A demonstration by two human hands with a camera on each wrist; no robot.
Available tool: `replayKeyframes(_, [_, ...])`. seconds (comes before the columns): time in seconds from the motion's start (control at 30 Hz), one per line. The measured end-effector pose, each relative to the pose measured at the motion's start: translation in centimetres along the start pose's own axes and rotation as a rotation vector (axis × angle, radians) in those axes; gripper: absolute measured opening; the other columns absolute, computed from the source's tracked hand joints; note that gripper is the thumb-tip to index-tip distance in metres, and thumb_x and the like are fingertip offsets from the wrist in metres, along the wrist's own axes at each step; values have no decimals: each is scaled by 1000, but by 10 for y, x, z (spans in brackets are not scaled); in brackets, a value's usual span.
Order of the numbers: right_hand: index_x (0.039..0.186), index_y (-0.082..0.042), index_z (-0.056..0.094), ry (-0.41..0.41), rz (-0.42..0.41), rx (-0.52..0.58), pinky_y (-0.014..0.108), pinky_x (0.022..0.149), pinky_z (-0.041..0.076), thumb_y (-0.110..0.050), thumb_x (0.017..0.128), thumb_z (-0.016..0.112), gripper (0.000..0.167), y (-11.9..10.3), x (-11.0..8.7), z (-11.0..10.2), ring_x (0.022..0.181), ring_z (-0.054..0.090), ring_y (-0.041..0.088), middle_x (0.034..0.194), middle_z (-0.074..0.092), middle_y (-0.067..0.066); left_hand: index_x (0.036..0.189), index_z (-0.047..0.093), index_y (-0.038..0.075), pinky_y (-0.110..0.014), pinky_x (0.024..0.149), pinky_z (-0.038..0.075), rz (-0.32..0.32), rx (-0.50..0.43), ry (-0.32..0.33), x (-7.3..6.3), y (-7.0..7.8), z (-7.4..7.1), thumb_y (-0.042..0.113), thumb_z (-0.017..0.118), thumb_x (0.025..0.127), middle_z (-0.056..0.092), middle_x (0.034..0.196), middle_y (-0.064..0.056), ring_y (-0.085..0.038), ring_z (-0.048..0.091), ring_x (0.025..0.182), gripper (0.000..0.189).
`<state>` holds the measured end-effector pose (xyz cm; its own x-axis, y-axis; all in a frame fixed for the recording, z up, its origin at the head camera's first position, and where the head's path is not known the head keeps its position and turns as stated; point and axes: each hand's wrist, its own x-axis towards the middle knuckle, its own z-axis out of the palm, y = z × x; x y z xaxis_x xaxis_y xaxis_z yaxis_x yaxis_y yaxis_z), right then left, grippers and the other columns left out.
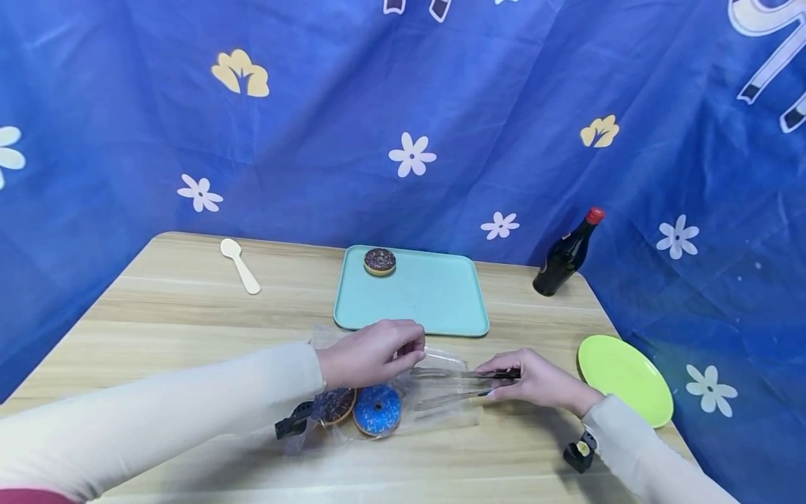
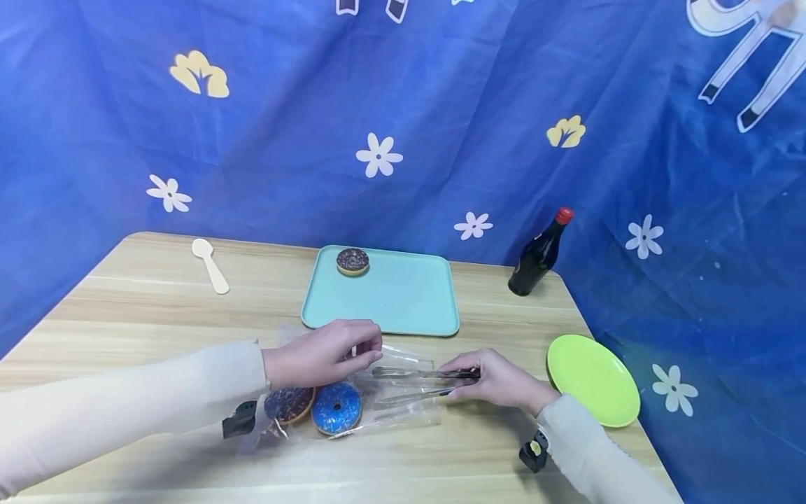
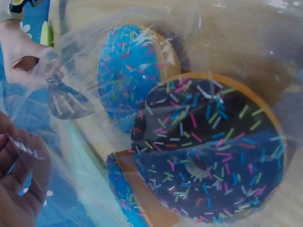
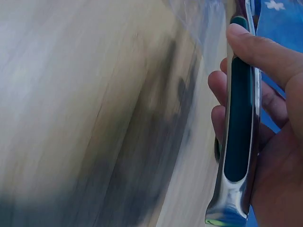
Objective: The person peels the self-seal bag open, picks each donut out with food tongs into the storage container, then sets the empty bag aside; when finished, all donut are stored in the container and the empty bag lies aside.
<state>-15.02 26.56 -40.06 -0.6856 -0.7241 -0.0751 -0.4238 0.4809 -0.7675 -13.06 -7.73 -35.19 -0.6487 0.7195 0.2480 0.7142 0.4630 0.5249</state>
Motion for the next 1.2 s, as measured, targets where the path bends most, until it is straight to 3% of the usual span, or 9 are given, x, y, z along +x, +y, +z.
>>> replayKeyframes(0.17, [132,-6,71,-37,-21,-14,30,90,61,-25,93,80,44,-6,8,7,106,73,14,123,76,12,92,59,19,-19,63,42,-1,-6,-4,0,1,0,18,62,106,55,82,9,-2,45,68,14])
replayKeyframes(0.43, [130,-8,72,-70,-44,-46,26,85,60,-21,93,81,41,-12,18,11,96,71,9,119,76,10,92,59,19,-19,63,42,5,0,3,0,0,-1,19,62,106,55,82,9,-2,46,69,14])
replayKeyframes(0.7, [131,-9,72,-112,-34,-39,26,87,60,-23,94,80,40,-17,27,16,99,70,8,124,74,10,92,59,18,-19,64,42,3,-9,-15,-1,-1,-4,19,63,106,55,81,9,-2,45,68,14])
replayKeyframes(1.2, [124,-11,76,-75,-97,-107,23,81,59,-26,94,79,34,-20,32,22,92,67,-1,114,78,6,92,60,18,-19,64,44,1,-22,-19,-7,-4,-6,18,62,105,55,81,9,-1,46,69,14])
